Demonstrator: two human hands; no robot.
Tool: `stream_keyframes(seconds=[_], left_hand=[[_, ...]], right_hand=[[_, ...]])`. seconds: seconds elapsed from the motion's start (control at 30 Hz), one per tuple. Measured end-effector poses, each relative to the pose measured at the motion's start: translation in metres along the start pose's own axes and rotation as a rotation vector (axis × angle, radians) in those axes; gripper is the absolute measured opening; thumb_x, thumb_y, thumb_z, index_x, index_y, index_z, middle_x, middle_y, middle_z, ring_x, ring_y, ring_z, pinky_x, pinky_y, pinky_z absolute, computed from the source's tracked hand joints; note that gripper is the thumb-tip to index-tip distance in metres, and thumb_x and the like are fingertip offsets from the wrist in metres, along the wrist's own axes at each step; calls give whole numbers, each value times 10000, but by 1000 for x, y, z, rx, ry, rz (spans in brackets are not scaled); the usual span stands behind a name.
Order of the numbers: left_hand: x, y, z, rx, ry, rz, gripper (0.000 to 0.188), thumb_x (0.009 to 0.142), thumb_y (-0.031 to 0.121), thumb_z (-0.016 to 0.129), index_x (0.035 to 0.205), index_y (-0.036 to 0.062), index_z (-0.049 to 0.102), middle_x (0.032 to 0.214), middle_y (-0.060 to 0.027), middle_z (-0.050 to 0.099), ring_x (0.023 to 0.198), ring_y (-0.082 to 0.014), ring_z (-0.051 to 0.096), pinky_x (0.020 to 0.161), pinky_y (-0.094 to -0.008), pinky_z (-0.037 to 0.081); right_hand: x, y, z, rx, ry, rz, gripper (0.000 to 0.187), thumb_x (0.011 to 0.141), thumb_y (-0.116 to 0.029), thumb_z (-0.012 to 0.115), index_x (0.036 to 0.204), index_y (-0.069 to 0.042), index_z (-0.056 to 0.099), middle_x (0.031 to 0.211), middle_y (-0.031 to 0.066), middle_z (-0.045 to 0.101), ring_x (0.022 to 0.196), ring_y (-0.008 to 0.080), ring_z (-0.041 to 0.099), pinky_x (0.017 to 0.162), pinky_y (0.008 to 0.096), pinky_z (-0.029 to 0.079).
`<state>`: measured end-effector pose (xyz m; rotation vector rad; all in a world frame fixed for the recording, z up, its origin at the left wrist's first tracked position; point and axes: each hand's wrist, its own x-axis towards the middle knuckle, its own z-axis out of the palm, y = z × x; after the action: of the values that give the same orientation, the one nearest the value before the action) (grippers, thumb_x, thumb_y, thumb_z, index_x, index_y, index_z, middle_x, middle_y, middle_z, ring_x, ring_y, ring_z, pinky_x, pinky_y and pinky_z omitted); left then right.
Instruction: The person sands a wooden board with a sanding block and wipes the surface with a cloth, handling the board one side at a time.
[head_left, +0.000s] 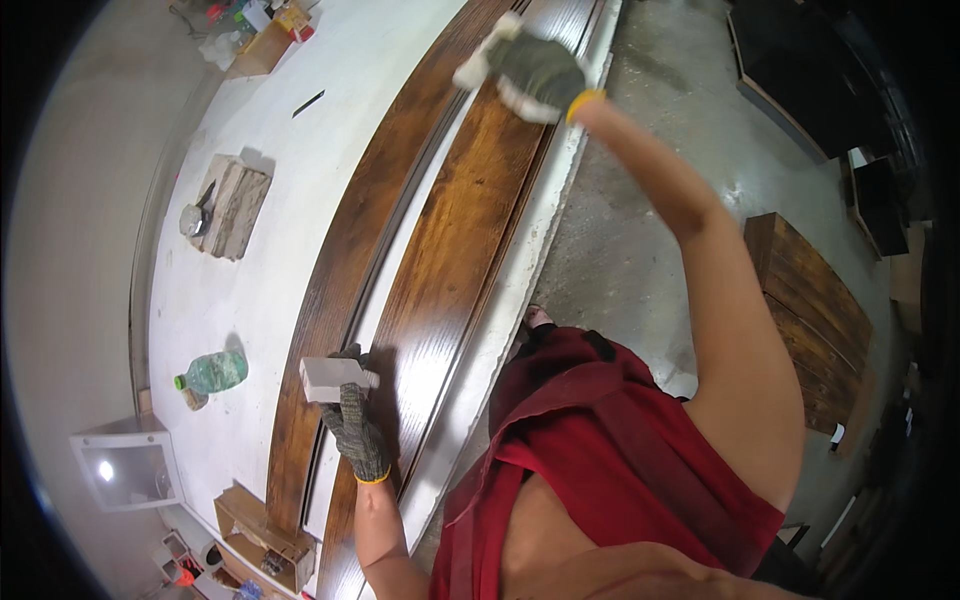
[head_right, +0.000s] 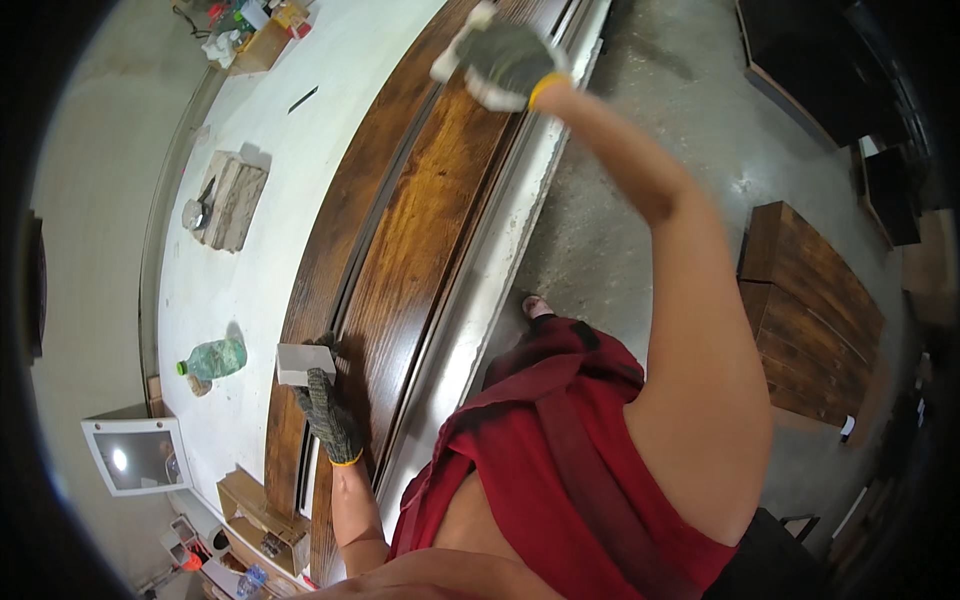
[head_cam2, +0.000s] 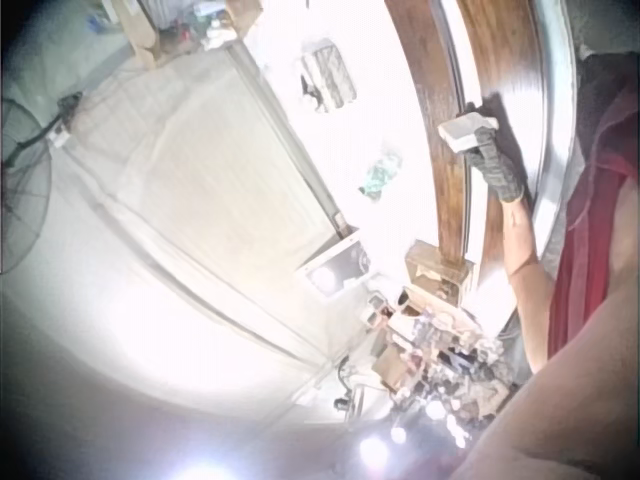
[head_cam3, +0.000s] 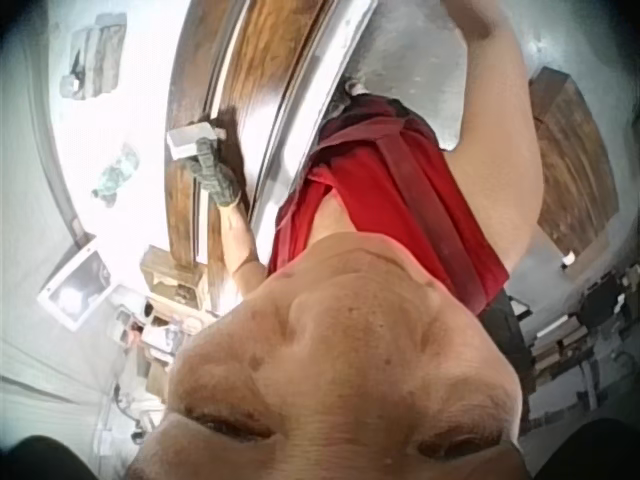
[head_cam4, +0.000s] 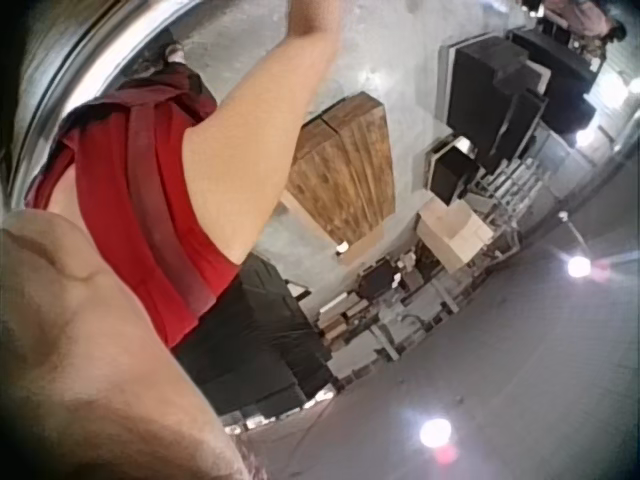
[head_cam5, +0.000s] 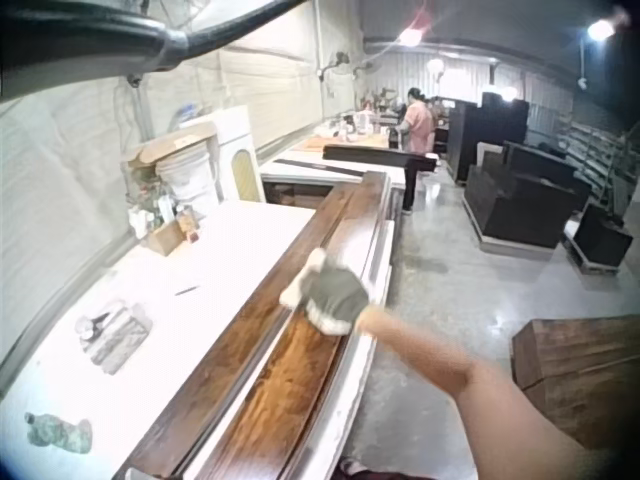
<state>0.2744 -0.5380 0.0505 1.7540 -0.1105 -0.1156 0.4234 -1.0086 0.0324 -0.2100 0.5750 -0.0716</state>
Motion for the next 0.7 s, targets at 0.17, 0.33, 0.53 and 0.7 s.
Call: stream_keyframes(seconds=[0.17,0.33,0.53,0.7], left_hand=[[5,0,-1,109,-35,27,583,949,431,567,1282,-46,534,1175,-141,612,973,-221,571,848,-335,468],[-1,4,6,107,72,-64,595,928,447,587,1257,-46,539,1109,-145,636,953,-220,575,840,-348,447],[-9,-35,-13,82,515,-146,537,946,296,627,1345,-23,461,1158,-128,606,997,-205,575,838,-311,475],[-12,-29,-19,387,861,-206,641,903,370,679,1337,-49,461,1161,-167,600,902,-236,586,726,-314,516]], right_hand=[[-67,125,-43,-457,-835,-21,466,958,-435,467,1301,-126,533,1287,133,560,1029,229,638,862,370,518],[-55,94,-33,70,-1166,564,549,938,-420,491,1412,-152,418,1401,166,459,987,313,668,760,392,589],[43,-102,-29,98,-399,571,461,962,-462,409,1129,-87,618,1087,153,622,832,274,658,711,369,564],[130,-248,-9,-51,-153,223,425,977,-401,439,1046,-60,684,952,152,696,715,257,681,631,347,585]])
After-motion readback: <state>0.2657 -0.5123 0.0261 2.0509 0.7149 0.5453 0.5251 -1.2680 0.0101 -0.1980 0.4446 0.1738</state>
